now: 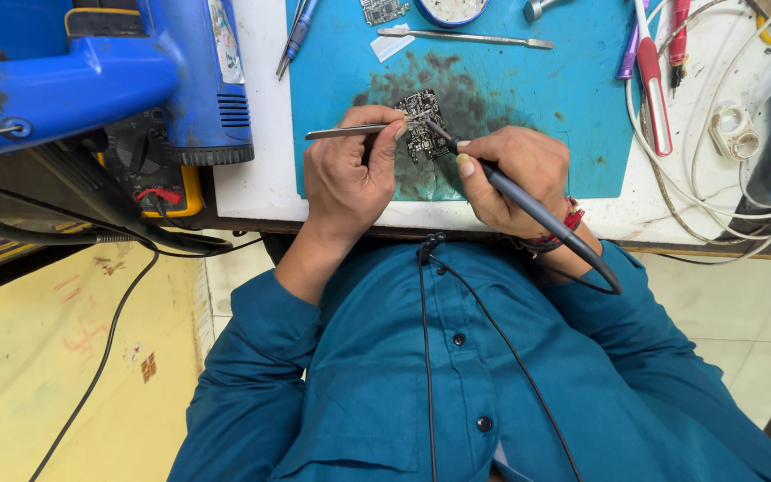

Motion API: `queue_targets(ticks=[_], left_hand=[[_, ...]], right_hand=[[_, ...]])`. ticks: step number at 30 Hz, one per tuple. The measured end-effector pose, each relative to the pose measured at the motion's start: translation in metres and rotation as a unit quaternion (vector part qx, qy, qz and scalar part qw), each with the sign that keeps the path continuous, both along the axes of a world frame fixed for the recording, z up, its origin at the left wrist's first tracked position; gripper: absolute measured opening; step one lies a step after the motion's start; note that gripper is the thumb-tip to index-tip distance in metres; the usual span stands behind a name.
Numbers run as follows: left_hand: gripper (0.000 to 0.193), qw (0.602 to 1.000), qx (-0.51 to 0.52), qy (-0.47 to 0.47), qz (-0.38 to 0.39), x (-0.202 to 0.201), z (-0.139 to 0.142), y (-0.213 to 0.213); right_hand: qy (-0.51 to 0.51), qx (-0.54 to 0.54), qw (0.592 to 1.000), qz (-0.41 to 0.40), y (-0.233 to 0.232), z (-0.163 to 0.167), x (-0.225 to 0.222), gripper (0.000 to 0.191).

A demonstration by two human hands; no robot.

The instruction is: The person solders components on a small circuit board at a repair workbench, holding the board steady with a metal tool in one hand while applying a soldering iron to the board with the other. They reposition the board and continue soldering different points, briefly reaching for items on the bench.

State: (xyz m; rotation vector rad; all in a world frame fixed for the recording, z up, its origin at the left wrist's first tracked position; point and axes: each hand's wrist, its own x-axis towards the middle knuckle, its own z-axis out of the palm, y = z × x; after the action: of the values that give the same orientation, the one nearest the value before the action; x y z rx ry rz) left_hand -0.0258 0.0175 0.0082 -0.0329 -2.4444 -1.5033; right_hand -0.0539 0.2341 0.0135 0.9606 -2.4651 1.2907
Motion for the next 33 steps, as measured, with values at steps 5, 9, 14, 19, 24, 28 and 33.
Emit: queue_targets(ticks=[5, 9, 14, 19, 24, 28, 33], left_hand=[[0.009, 1.0, 0.001, -0.004, -0.003, 0.0, -0.0005, -0.0011], [0.009, 1.0, 0.014, 0.009, -0.003, 0.0006, -0.0004, -0.0008], [0.008, 1.0, 0.013, 0.015, 0.0, 0.0001, -0.0019, 0.0002], [0.007, 1.0, 0.01, 0.005, 0.001, -0.0003, -0.0032, -0.0007], [0.007, 1.0, 0.011, 0.003, 0.002, -0.0001, -0.0034, 0.0004], [0.007, 1.0, 0.013, 0.018, -0.002, -0.0002, -0.0025, -0.0002], [0.008, 1.0, 0.013, -0.018, 0.003, -0.0001, -0.0012, -0.001]], right_hand=[[0.0, 0.001, 1.0, 0.001, 0.0006, -0.001, 0.0001, 0.008], [-0.006, 0.001, 1.0, -0.004, 0.0008, -0.0013, -0.0001, 0.008], [0.001, -0.001, 1.0, 0.009, 0.0006, -0.0015, -0.0009, 0.009], [0.003, 0.001, 1.0, 0.012, 0.0001, -0.0013, -0.0022, 0.011], [0.005, 0.008, 1.0, 0.009, -0.0002, -0.0004, -0.0016, 0.011], [0.0, 0.01, 1.0, 0.01, -0.0007, 0.0003, -0.0017, 0.01], [0.001, 0.001, 1.0, 0.013, -0.0011, 0.0, -0.0008, 0.011]])
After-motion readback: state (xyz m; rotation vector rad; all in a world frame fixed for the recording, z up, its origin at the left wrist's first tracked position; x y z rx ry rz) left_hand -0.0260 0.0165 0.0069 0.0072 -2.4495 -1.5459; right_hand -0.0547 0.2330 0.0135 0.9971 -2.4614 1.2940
